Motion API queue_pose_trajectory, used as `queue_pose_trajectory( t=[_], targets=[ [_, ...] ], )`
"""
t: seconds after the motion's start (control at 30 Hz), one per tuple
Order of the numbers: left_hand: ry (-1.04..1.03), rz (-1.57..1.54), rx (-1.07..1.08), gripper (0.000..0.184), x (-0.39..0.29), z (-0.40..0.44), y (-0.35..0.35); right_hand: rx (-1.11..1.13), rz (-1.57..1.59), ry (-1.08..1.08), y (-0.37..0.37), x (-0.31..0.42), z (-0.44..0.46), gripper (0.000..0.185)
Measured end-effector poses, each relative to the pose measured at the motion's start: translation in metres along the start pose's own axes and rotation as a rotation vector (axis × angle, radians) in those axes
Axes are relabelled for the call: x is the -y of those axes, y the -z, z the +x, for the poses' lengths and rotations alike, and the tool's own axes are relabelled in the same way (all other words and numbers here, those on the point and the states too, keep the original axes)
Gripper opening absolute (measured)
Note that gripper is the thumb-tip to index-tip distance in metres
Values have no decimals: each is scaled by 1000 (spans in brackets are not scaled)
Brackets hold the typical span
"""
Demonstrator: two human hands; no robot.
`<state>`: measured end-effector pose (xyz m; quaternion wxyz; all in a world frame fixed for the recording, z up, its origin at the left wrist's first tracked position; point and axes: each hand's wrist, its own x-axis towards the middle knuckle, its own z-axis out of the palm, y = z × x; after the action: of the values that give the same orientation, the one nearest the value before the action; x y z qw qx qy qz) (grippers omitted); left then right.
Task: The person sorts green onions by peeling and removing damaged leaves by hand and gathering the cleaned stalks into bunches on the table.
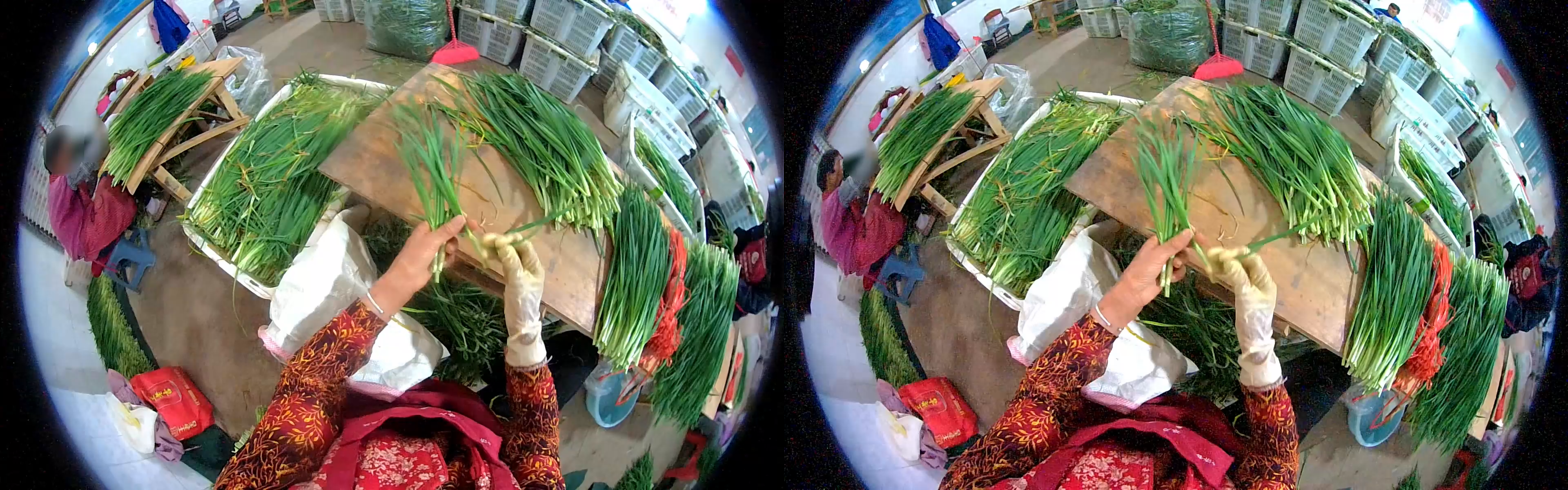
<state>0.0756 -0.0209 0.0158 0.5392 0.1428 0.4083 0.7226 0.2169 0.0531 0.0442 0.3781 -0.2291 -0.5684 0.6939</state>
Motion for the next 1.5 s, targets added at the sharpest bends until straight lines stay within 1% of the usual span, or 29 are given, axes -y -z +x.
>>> queue_pose_trajectory(
  t=[0.03,0.1,0.17,0.2,0.23,0.3,0.33,0.37,0.4,0.43,0.5,0.57,0.6,0.63,0.7,0.77,0.83,0.9,0.97,1.03,1.1,1.13,1.17,1.23,1.3,1.37,1.43,1.47,1.5],
  targets=[
    [17,-35,57,19,-2,2,5,-2,-3,-1,4,3,-10,12],
    [-42,-39,-31,22,-8,3,11,354,76,-63,14,11,-29,14],
    [-60,-101,-32,21,-14,6,26,814,-168,-476,34,12,-43,15],
    [-86,-108,16,21,-22,2,27,973,-546,-640,28,23,-44,18],
    [-88,-104,16,21,-24,0,31,1144,-1014,-526,30,17,-45,22],
    [-14,-141,67,23,-25,-3,37,845,-1200,-188,33,18,-32,26],
    [-9,-108,82,24,-24,-8,37,567,-924,-49,34,15,-23,27],
    [16,-82,60,25,-23,-12,35,482,-842,-28,31,19,-3,27],
    [31,-55,51,26,-21,-18,32,320,-715,-152,23,25,10,27],
    [47,-25,42,27,-23,-24,25,290,-853,-41,15,25,28,31],
    [9,122,46,26,-26,-36,12,281,-832,-4,-5,26,50,35],
    [-40,117,111,26,-20,-36,16,365,-590,81,-16,0,67,35],
    [-71,139,165,26,-22,-36,18,410,-432,34,-25,-5,69,38],
    [-80,143,158,26,-24,-37,18,420,-428,39,-29,-4,67,38],
    [-40,95,189,25,-29,-39,15,377,-108,-239,-36,2,59,41],
    [-23,47,177,25,-34,-38,15,381,-119,-193,-33,-9,52,41],
    [-179,33,85,24,-41,-36,8,332,-91,-310,-30,-9,39,40],
    [-162,-50,82,24,-40,-31,7,281,-48,-260,-35,-10,28,37],
    [-250,-119,123,32,-41,-33,-2,165,104,-158,-41,3,17,33],
    [-257,-141,149,30,-37,-28,0,168,74,-65,-41,7,17,27],
    [-286,-129,101,29,-32,-26,-3,243,-248,-73,-44,7,17,27],
    [-248,-153,123,28,-28,-24,-1,243,-262,-91,-48,10,18,24],
    [-244,-151,135,28,-25,-24,-2,250,-229,-200,-49,8,20,21],
    [-350,-14,64,26,-26,-27,-7,287,-443,-147,-46,6,22,20],
    [-551,138,-20,24,-32,-28,-6,474,-468,-238,-45,8,23,25],
    [-626,27,36,22,-36,-25,-8,576,-595,-314,-46,22,30,30],
    [-614,-44,42,21,-37,-22,1,596,-834,-222,-50,46,52,33],
    [-594,-111,35,20,-39,-18,4,542,-854,2,-50,51,60,33],
    [-667,-146,-39,19,-43,-13,3,533,-862,9,-47,41,77,33]
  ],
)
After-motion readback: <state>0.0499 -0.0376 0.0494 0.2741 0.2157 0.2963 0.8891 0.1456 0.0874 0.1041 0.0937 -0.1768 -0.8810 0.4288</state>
